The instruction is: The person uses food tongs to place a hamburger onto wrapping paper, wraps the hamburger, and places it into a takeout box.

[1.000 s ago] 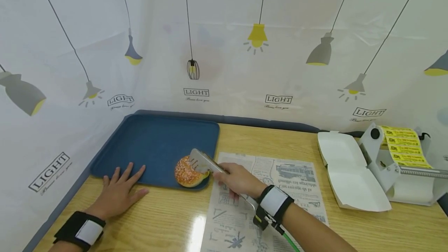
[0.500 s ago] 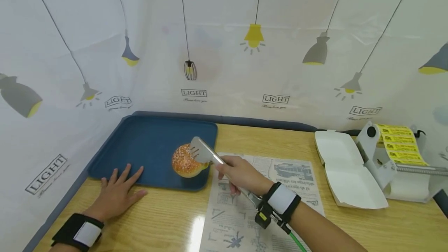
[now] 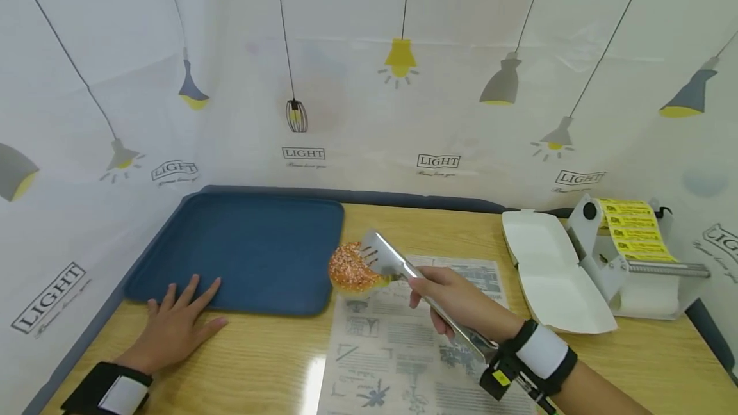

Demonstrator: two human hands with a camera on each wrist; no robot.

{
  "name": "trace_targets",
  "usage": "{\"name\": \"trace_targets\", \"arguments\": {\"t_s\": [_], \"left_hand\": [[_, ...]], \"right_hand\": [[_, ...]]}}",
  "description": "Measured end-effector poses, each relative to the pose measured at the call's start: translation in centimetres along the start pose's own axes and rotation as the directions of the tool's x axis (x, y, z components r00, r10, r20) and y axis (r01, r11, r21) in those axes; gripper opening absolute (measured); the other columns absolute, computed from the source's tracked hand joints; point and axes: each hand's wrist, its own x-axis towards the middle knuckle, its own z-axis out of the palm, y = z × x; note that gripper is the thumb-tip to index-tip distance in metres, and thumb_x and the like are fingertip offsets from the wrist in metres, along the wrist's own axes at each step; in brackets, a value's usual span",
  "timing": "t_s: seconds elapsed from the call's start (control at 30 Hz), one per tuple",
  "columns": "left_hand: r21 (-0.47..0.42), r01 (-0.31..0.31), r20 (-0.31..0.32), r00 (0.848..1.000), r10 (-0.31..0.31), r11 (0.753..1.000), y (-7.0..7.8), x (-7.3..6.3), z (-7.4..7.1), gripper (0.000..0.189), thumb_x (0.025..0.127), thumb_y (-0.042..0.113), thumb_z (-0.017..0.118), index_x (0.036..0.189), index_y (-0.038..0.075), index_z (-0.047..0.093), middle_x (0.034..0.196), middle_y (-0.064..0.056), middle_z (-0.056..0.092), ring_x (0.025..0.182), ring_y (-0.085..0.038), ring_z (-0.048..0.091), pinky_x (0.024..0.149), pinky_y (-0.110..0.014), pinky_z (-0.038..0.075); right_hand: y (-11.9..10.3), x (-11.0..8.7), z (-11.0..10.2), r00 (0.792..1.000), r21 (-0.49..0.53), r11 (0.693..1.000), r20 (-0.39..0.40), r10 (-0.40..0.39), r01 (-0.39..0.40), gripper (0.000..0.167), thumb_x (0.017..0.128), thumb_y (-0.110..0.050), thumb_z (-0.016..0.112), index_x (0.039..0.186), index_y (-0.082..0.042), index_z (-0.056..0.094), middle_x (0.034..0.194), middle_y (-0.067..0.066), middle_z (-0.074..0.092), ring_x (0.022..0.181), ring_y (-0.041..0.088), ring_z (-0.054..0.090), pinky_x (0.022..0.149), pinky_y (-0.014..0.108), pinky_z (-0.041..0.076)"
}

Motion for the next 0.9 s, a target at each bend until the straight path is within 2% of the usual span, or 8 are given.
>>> {"name": "trace_targets", "arguments": {"t_s": [0.07,0.2,0.33,0.57,0.73,0.9], "left_hand": [[-0.004,0.008,0.016,1.000,-0.008,1.000,0.2,0.0,-0.1,0.076,0.093,0.057,0.055,0.152,0.012,0.036,0.150,-0.038,0.028,0.126,-0.073,0.023,0.088,-0.088,0.016],[-0.001,0.004,0.023,1.000,-0.004,1.000,0.1,0.1,0.0,0.077,0.094,0.056,0.054,0.152,0.011,0.034,0.149,-0.040,0.027,0.126,-0.074,0.021,0.088,-0.088,0.015],[0.002,0.001,0.021,1.000,-0.001,1.000,-0.2,0.1,0.2,0.077,0.094,0.056,0.054,0.154,0.013,0.032,0.149,-0.040,0.027,0.125,-0.075,0.021,0.087,-0.089,0.015],[-0.008,0.005,0.032,0.999,-0.005,1.000,-0.4,0.1,0.4,0.078,0.093,0.057,0.055,0.154,0.013,0.031,0.150,-0.040,0.026,0.125,-0.075,0.020,0.087,-0.089,0.014],[-0.018,0.004,0.034,0.999,-0.003,1.000,-0.1,0.1,0.1,0.078,0.094,0.056,0.054,0.154,0.012,0.031,0.149,-0.041,0.026,0.125,-0.076,0.019,0.086,-0.089,0.014],[-0.025,-0.001,0.030,1.000,0.002,1.000,-0.2,0.0,0.1,0.078,0.094,0.055,0.055,0.153,0.012,0.032,0.149,-0.041,0.026,0.124,-0.076,0.020,0.086,-0.089,0.014]], "right_hand": [[1.0,-1.0,-0.5,1.000,0.004,1.000,0.000,0.012,-0.012,0.050,0.102,-0.044,0.045,0.128,-0.002,0.052,0.100,0.015,0.061,0.045,0.011,0.049,0.041,0.025,0.042],[3.0,-2.8,-1.3,0.999,0.022,0.999,-0.002,0.043,-0.043,0.057,0.101,-0.047,0.046,0.133,0.000,0.047,0.098,0.016,0.060,0.045,0.011,0.048,0.041,0.027,0.041],[4.5,-4.0,-1.8,0.996,0.032,0.996,-0.008,0.086,-0.086,0.060,0.100,-0.051,0.046,0.132,0.000,0.049,0.091,0.015,0.060,0.044,0.011,0.047,0.041,0.028,0.041],[6.6,-6.3,-2.6,0.988,0.047,0.988,-0.034,0.149,-0.147,0.058,0.099,-0.051,0.047,0.122,0.001,0.055,0.064,0.003,0.054,0.043,0.008,0.048,0.040,0.023,0.040],[8.0,-7.5,-3.4,0.989,0.079,0.986,-0.010,0.148,-0.147,0.053,0.102,-0.047,0.044,0.115,0.003,0.056,0.059,-0.001,0.050,0.043,0.007,0.047,0.041,0.021,0.040],[8.9,-7.7,-3.5,0.994,0.082,0.991,-0.014,0.107,-0.105,0.049,0.103,-0.041,0.044,0.118,0.005,0.055,0.056,-0.002,0.050,0.042,0.007,0.047,0.039,0.021,0.041]]}}
